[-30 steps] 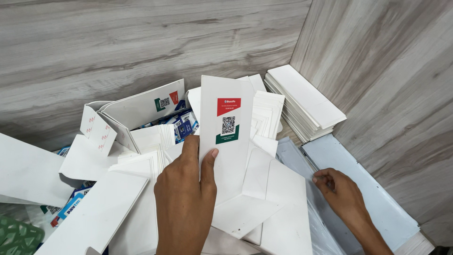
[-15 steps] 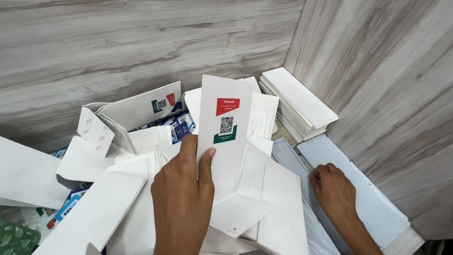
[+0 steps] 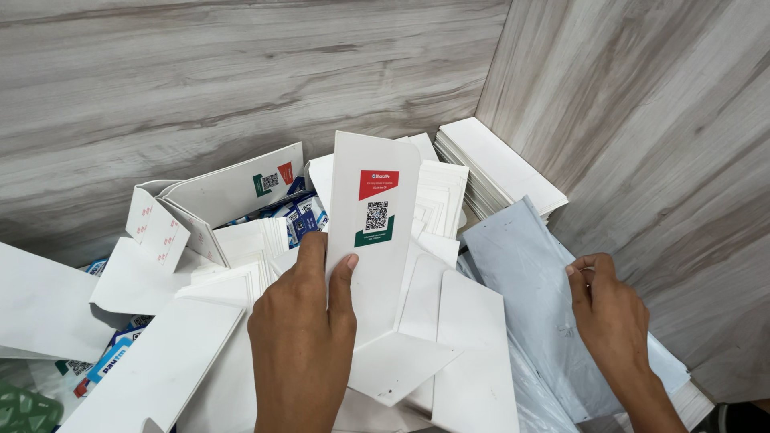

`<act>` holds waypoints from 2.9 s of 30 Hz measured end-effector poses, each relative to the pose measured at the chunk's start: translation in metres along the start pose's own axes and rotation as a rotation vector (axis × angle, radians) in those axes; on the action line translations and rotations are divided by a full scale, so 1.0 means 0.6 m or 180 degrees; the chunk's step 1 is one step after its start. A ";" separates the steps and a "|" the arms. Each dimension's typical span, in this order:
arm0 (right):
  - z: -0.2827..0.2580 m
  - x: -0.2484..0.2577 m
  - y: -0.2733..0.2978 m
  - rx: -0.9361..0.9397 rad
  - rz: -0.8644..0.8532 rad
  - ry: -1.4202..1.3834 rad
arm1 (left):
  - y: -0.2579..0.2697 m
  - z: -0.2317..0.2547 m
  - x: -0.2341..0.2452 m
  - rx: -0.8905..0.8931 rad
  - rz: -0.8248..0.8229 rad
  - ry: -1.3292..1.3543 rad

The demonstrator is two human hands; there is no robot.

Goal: The person sorts and stacks white paper envelopes and small blue cards on a wooden surface. They repeatedly pick up envelopes, open them, and place them into neat piles, occasionally handling the blue cards and moving them aside.

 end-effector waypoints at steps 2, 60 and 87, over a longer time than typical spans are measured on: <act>0.000 0.008 -0.002 0.0473 0.0163 -0.0307 | 0.000 0.000 -0.001 -0.0029 0.0030 -0.0012; 0.044 -0.074 0.011 0.1424 0.0432 0.0249 | -0.017 -0.009 -0.018 0.0257 0.0108 -0.0058; -0.041 -0.062 0.071 0.0606 0.0282 0.0715 | -0.011 -0.015 -0.011 0.0087 0.0039 -0.0039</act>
Point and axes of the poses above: each hand's wrist, its own y-axis away from the middle knuckle, its own x-axis out of the back of the hand, z = x × y, the point moved 1 cm from there along -y, towards the middle knuckle, and after that the axes turned 8 degrees about y, right-handed, at the moved point
